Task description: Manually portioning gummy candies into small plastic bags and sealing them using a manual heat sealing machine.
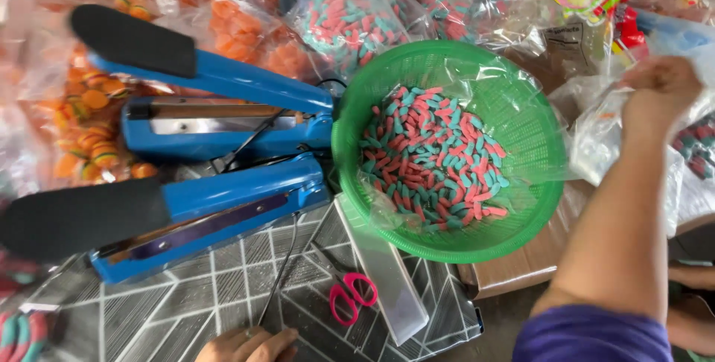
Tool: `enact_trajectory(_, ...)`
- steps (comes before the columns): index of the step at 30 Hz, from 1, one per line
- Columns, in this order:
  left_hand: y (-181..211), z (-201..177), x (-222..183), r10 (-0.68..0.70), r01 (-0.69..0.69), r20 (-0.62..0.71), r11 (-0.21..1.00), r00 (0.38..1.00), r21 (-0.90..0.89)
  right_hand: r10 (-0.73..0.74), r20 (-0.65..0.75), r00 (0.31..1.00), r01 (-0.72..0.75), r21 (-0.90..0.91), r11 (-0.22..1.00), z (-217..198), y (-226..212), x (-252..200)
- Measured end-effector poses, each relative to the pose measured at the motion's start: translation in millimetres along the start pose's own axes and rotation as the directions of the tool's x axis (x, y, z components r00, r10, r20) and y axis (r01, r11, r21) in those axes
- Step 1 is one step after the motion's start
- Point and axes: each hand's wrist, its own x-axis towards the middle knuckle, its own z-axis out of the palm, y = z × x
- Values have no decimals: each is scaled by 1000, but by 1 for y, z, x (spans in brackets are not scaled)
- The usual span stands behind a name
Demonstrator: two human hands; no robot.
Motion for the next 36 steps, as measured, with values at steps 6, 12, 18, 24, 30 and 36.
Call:
enact_trajectory(6, 18, -66, 44, -81, -11, -271, 946, 959, -324, -622, 442, 647, 762, -330, 558, -51, -284, -186)
enact_trajectory(12, 58, -142, 60, 150, -164, -121, 979, 981, -117, -789, 615, -10, 692, 574, 438, -17, -456, -353)
enact_trajectory(18, 41, -178, 26, 96, -114, -332, 993, 938, -34, -617, 761, 201, 625, 386, 679, -7, -475, -371)
enact_trajectory(24, 32, -206, 9, -546, 338, -109, 650, 831, -680, -376, 818, 434, -170, 484, 858, 26, -429, -353)
enact_trajectory(30, 27, -202, 13, -656, 422, 42, 434, 754, -796, -208, 803, 558, -74, 298, 952, 21, -440, -356)
enact_trajectory(36, 37, -211, 29, -655, 481, -22, 577, 755, -660, -56, 901, 431, -46, 84, 995, 12, -459, -350)
